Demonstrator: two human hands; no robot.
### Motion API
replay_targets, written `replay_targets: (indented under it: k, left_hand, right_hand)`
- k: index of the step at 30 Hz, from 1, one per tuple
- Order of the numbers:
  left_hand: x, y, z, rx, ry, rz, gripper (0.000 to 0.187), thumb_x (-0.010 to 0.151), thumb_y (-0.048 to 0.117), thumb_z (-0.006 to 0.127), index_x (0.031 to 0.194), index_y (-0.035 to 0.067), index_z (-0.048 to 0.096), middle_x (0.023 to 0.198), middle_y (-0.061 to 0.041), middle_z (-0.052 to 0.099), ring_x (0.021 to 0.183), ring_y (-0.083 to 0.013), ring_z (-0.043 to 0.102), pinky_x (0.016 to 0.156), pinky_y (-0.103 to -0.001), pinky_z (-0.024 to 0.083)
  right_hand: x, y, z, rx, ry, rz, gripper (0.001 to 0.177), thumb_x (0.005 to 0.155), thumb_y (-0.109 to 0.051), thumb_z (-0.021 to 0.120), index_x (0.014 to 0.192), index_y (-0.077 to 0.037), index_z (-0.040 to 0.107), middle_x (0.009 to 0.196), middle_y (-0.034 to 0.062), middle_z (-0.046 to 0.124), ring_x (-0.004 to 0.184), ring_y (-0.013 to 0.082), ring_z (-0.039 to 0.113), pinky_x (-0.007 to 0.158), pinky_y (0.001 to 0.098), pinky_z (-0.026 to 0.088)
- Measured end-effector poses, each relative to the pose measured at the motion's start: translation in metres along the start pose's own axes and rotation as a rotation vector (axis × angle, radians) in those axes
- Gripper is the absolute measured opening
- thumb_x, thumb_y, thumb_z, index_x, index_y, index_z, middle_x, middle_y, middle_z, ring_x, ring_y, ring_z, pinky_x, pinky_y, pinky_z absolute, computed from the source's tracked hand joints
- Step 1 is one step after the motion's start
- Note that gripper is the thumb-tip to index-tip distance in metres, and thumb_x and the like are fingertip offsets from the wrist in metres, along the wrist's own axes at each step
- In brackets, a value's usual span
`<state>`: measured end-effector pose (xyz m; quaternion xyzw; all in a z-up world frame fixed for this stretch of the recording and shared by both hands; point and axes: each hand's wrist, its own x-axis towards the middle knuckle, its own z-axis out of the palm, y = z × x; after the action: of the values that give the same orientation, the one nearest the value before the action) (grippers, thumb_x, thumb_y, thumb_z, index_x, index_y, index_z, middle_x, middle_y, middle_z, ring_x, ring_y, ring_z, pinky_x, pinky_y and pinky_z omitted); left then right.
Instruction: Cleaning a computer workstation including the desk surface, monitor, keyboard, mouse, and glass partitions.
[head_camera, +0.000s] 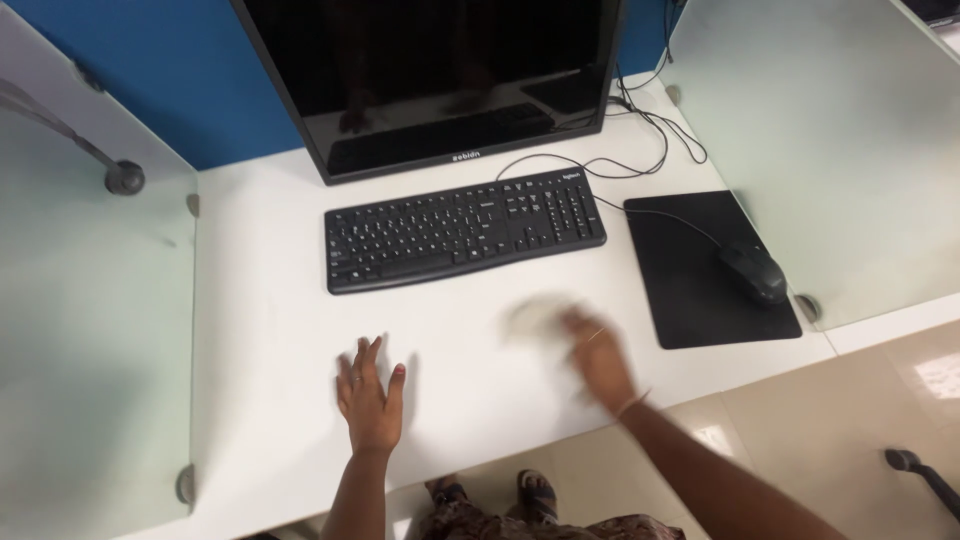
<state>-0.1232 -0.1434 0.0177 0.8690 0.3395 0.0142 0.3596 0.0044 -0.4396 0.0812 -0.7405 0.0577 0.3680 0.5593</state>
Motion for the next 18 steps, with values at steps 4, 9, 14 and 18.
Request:
replay_targets:
  k: [4, 9, 14, 18]
  left_hand:
    - [0.009, -0.014, 0.027, 0.365, 0.009, 0.078, 0.065, 0.097, 0.066, 0.031, 0.157, 0.042, 0.026, 0.172, 0.001, 0.006, 0.157, -0.0193, 0.001, 0.122, -0.06, -0.01]
    - [0.008, -0.011, 0.031, 0.459, -0.022, 0.095, 0.067, 0.095, 0.069, 0.029, 0.157, 0.046, 0.023, 0.172, -0.001, -0.003, 0.156, -0.0214, -0.004, 0.118, -0.061, -0.012]
    - [0.012, -0.005, 0.021, 0.46, -0.141, -0.013, 0.071, 0.093, 0.075, 0.026, 0.158, 0.05, 0.016, 0.172, 0.003, -0.009, 0.157, -0.0179, -0.009, 0.122, -0.058, -0.013]
    - [0.011, -0.009, 0.025, 0.483, -0.129, -0.001, 0.071, 0.092, 0.075, 0.027, 0.158, 0.049, 0.015, 0.172, 0.003, -0.009, 0.157, -0.0187, -0.01, 0.12, -0.058, -0.013]
  right_hand:
    - [0.082, 0.094, -0.018, -1.039, 0.524, -0.78, 0.06, 0.087, 0.002, 0.056, 0.147, -0.005, 0.053, 0.155, 0.0173, 0.046, 0.146, 0.0332, 0.042, 0.122, 0.0432, 0.032]
    - [-0.016, 0.078, 0.086, -0.536, -0.303, -0.376, 0.039, 0.107, -0.014, 0.042, 0.142, -0.02, 0.06, 0.158, 0.0013, 0.05, 0.147, 0.0177, 0.041, 0.124, 0.0384, 0.029]
    - [0.019, 0.094, 0.015, -0.338, -0.372, -0.626, 0.049, 0.104, -0.028, 0.038, 0.147, -0.013, 0.058, 0.159, 0.0151, 0.046, 0.141, 0.0284, 0.048, 0.111, 0.0468, 0.044]
    - [0.04, 0.088, -0.068, -0.833, 0.416, -0.823, 0.047, 0.093, -0.009, 0.052, 0.139, -0.001, 0.059, 0.147, 0.0232, 0.055, 0.136, 0.0372, 0.054, 0.108, 0.0431, 0.051]
